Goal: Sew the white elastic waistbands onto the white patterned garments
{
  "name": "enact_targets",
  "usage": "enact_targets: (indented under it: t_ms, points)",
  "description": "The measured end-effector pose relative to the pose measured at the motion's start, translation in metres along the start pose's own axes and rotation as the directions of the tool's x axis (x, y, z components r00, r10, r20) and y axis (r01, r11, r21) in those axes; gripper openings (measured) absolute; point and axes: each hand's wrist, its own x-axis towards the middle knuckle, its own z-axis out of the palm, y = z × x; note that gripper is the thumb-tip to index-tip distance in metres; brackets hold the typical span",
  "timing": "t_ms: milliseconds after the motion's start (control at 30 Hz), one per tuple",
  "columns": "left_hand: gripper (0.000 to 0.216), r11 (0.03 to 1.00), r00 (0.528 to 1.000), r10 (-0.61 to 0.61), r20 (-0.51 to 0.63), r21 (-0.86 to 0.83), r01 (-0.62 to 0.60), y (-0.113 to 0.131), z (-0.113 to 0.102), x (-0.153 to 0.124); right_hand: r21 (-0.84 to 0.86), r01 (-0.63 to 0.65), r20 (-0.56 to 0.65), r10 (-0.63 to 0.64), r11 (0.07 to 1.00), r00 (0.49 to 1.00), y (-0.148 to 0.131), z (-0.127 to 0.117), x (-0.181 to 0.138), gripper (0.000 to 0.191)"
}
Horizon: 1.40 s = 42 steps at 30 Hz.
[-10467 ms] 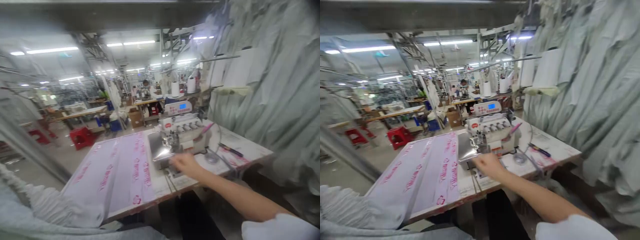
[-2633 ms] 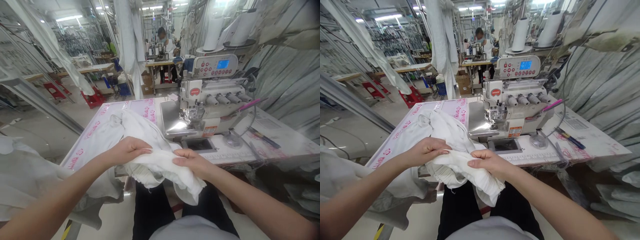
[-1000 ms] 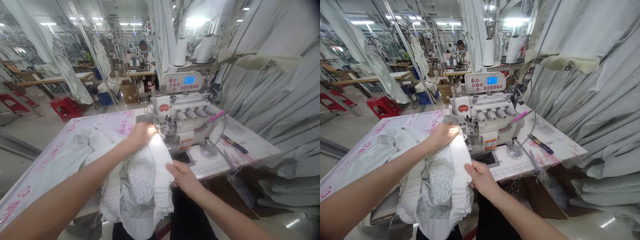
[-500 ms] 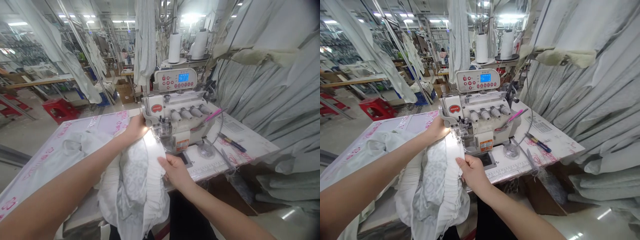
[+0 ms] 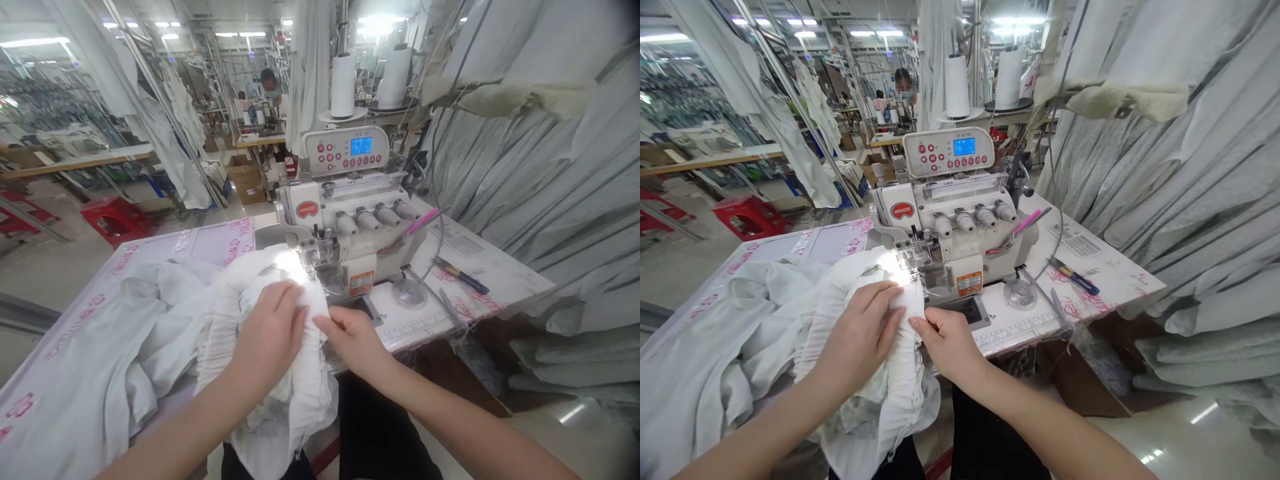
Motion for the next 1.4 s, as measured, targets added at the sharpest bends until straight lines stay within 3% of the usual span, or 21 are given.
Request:
enact_targets:
  t_ms: [100,200,267,367,433,567,667,733,800,867,967,1033,1100,1167,1233,1267,1333,1400]
  points:
    - [0.027,1.0,0.998,-0.028,-0.059,-0.013,0.027,0.007,0.009,-0.016,0.032,-0.021,-0.023,0.021,0.999,1.0,0.002,0.002,0.004,0.041]
    - [0.038,0.974,0.968,-0.21,-0.137,-0.114,0.195,0.026,0.02,-0.046,0.059,-0.031,-0.054,0.034,0.998,0.998,0.004,0.003,0.008,0.042]
    - [0.043,0.879,0.9,-0.429,-0.08,-0.267,0.395,0.044,0.029,-0.072,0.066,-0.031,-0.077,0.036,0.997,0.996,0.005,0.003,0.009,0.043]
    - [0.042,0.612,0.726,-0.664,0.177,-0.429,0.664,0.064,0.043,-0.096,0.072,-0.023,-0.098,0.03,0.997,0.995,0.005,0.004,0.009,0.042]
    - [0.038,0.49,0.68,-0.663,0.314,-0.504,0.711,0.066,0.047,-0.095,0.067,-0.015,-0.108,0.022,0.998,0.994,0.005,0.004,0.01,0.042]
    - [0.034,0.26,0.72,-0.599,0.35,-0.766,0.588,0.062,0.045,-0.072,0.046,-0.001,-0.121,0.006,0.999,0.993,0.002,0.003,0.011,0.042]
    - [0.039,0.042,0.69,-0.582,0.43,-0.831,0.554,0.069,0.038,-0.077,0.101,-0.031,-0.09,0.04,0.994,0.995,-0.003,0.0,-0.003,0.04]
    - [0.042,-0.063,0.673,-0.501,0.545,-0.798,0.599,0.077,0.032,-0.095,0.14,-0.134,0.044,0.129,0.981,0.991,-0.005,0.0,-0.025,0.038]
    - [0.04,-0.123,0.656,-0.406,0.636,-0.749,0.651,0.082,0.026,-0.118,0.127,-0.256,0.269,0.216,0.958,0.939,-0.006,0.002,-0.054,0.04]
    - [0.037,-0.153,0.641,-0.317,0.699,-0.705,0.692,0.081,0.021,-0.139,0.11,-0.275,0.407,0.209,0.955,0.889,-0.004,0.007,-0.084,0.044]
    - [0.035,-0.162,0.609,-0.159,0.777,-0.629,0.76,0.073,0.014,-0.159,0.139,-0.114,0.396,0.05,0.984,0.917,0.004,0.011,-0.117,0.046]
    - [0.034,-0.084,0.573,-0.099,0.814,-0.58,0.81,0.069,0.011,-0.166,0.115,-0.01,0.386,-0.035,0.993,0.922,0.011,0.011,-0.123,0.045]
    - [0.032,0.103,0.55,-0.126,0.825,-0.541,0.835,0.069,0.01,-0.169,0.085,-0.008,0.38,-0.025,0.996,0.925,0.017,0.009,-0.114,0.047]
    - [0.03,0.259,0.5,-0.185,0.846,-0.449,0.855,0.071,0.009,-0.17,0.119,-0.101,0.353,0.053,0.988,0.934,0.021,0.006,-0.093,0.049]
    - [0.033,0.29,0.429,-0.189,0.884,-0.367,0.884,0.072,0.009,-0.171,0.239,-0.219,0.341,0.129,0.946,0.931,0.02,0.007,-0.069,0.047]
    - [0.035,0.268,0.414,-0.171,0.894,-0.362,0.893,0.072,0.009,-0.172,0.315,-0.255,0.332,0.146,0.914,0.932,0.02,0.008,-0.058,0.046]
    - [0.04,0.205,0.456,-0.167,0.874,-0.422,0.883,0.07,0.011,-0.175,0.446,-0.267,0.279,0.15,0.854,0.948,0.018,0.011,-0.045,0.046]
    - [0.047,0.15,0.504,-0.257,0.825,-0.481,0.864,0.068,0.013,-0.176,0.516,-0.212,0.18,0.137,0.83,0.974,0.018,0.013,-0.044,0.046]
